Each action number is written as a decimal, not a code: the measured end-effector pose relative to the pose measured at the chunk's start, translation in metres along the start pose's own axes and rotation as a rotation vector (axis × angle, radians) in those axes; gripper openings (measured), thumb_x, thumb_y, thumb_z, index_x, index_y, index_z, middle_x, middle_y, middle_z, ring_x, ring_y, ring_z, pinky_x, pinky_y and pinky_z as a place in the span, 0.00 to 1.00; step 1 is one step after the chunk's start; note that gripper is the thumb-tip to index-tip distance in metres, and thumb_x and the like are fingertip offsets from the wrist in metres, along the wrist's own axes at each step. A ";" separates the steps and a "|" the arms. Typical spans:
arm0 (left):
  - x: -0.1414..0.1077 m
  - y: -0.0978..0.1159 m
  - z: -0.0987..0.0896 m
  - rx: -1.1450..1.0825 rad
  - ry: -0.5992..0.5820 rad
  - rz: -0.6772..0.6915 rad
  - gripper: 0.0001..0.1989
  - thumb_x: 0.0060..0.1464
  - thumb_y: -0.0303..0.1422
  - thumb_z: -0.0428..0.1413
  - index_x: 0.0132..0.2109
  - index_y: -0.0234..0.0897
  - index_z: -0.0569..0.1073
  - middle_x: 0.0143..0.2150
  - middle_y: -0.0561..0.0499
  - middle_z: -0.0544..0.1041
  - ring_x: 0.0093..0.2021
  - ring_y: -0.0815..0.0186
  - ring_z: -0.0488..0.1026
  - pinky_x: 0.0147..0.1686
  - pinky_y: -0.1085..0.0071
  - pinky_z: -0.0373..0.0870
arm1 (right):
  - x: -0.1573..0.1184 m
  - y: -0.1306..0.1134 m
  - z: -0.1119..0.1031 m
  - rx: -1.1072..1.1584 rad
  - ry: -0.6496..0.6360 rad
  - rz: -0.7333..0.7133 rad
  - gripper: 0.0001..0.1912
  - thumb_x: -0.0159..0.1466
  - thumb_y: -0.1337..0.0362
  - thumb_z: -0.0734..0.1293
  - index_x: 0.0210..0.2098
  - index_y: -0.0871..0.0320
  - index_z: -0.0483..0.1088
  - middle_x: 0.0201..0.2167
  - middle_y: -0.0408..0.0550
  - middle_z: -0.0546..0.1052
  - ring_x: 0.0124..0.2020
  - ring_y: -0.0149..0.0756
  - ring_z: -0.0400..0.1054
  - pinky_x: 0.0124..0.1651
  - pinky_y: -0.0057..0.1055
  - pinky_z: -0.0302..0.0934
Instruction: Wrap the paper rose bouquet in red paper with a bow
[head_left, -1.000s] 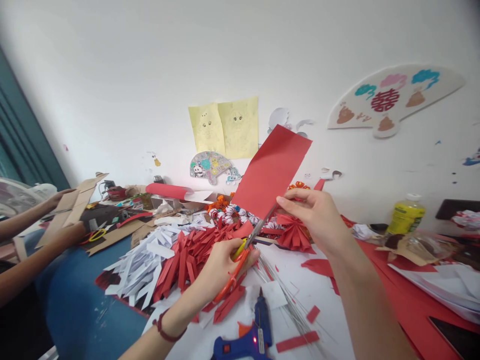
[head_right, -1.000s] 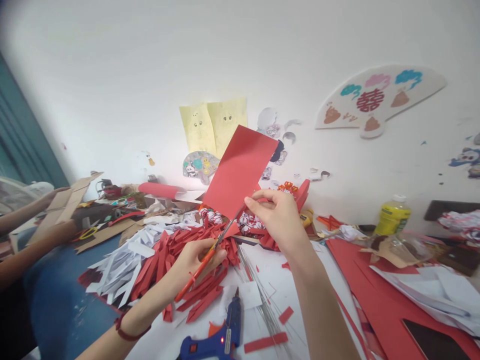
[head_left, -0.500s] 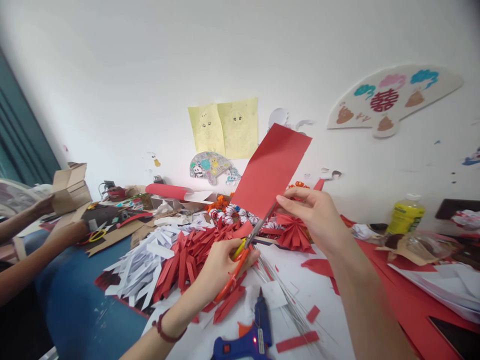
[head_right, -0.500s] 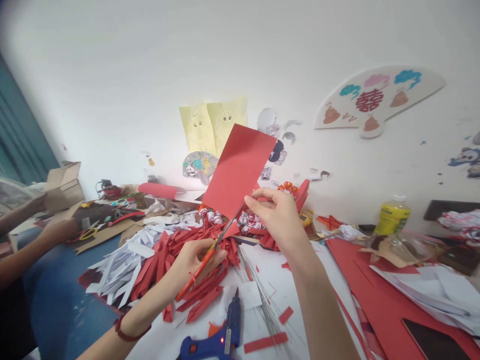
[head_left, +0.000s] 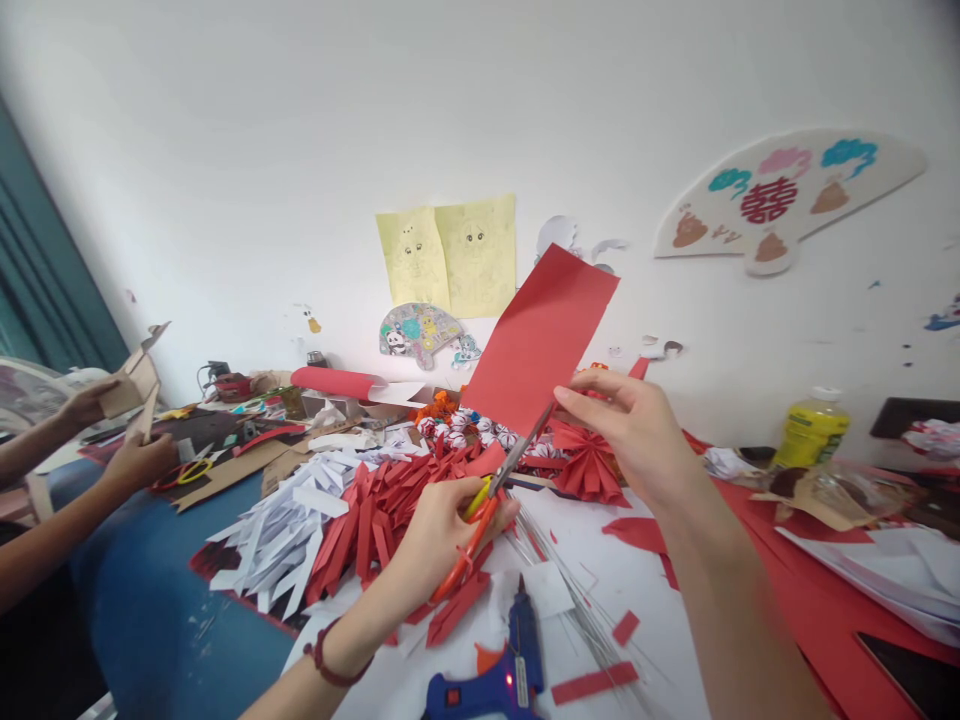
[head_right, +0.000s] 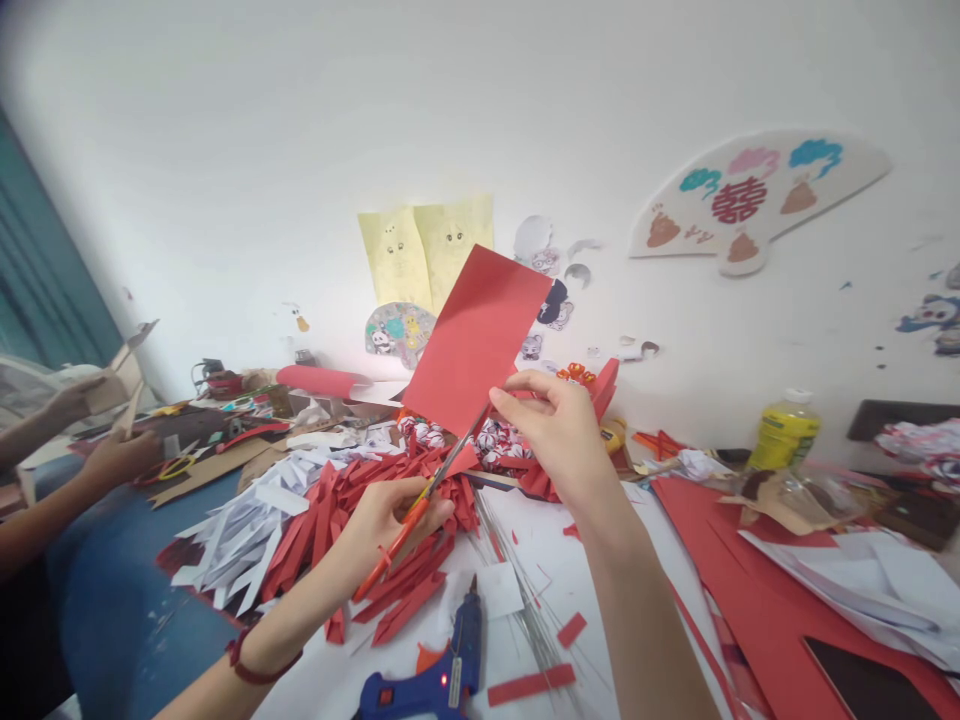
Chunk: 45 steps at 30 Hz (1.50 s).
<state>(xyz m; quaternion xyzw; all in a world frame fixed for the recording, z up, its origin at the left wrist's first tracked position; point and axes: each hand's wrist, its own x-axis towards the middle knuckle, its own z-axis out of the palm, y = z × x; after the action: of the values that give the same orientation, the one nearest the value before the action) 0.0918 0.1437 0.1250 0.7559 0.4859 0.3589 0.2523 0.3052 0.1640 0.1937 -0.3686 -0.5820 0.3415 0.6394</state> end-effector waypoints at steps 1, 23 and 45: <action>0.000 -0.001 0.000 -0.001 0.002 0.002 0.21 0.55 0.44 0.58 0.25 0.38 0.57 0.25 0.59 0.50 0.27 0.71 0.47 0.25 0.72 0.43 | 0.000 -0.001 0.000 -0.006 0.010 0.000 0.16 0.52 0.53 0.76 0.32 0.56 0.74 0.29 0.45 0.77 0.35 0.39 0.74 0.43 0.36 0.67; -0.003 -0.003 0.000 -0.051 -0.033 0.010 0.23 0.56 0.44 0.57 0.24 0.37 0.56 0.24 0.58 0.50 0.27 0.71 0.47 0.25 0.72 0.43 | 0.001 0.001 0.001 0.035 0.047 -0.036 0.14 0.53 0.54 0.77 0.33 0.56 0.75 0.31 0.46 0.79 0.37 0.42 0.76 0.46 0.39 0.69; -0.019 -0.022 -0.014 0.073 -0.018 -0.022 0.16 0.57 0.45 0.55 0.33 0.38 0.64 0.28 0.56 0.61 0.29 0.68 0.56 0.29 0.73 0.55 | 0.007 0.005 -0.002 0.228 0.118 -0.148 0.08 0.55 0.62 0.77 0.29 0.58 0.77 0.24 0.43 0.78 0.24 0.28 0.70 0.29 0.24 0.66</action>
<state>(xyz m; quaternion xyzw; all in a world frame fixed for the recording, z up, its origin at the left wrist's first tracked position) 0.0632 0.1359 0.1124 0.7625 0.5046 0.3314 0.2328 0.3077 0.1720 0.1927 -0.2692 -0.5264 0.3351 0.7336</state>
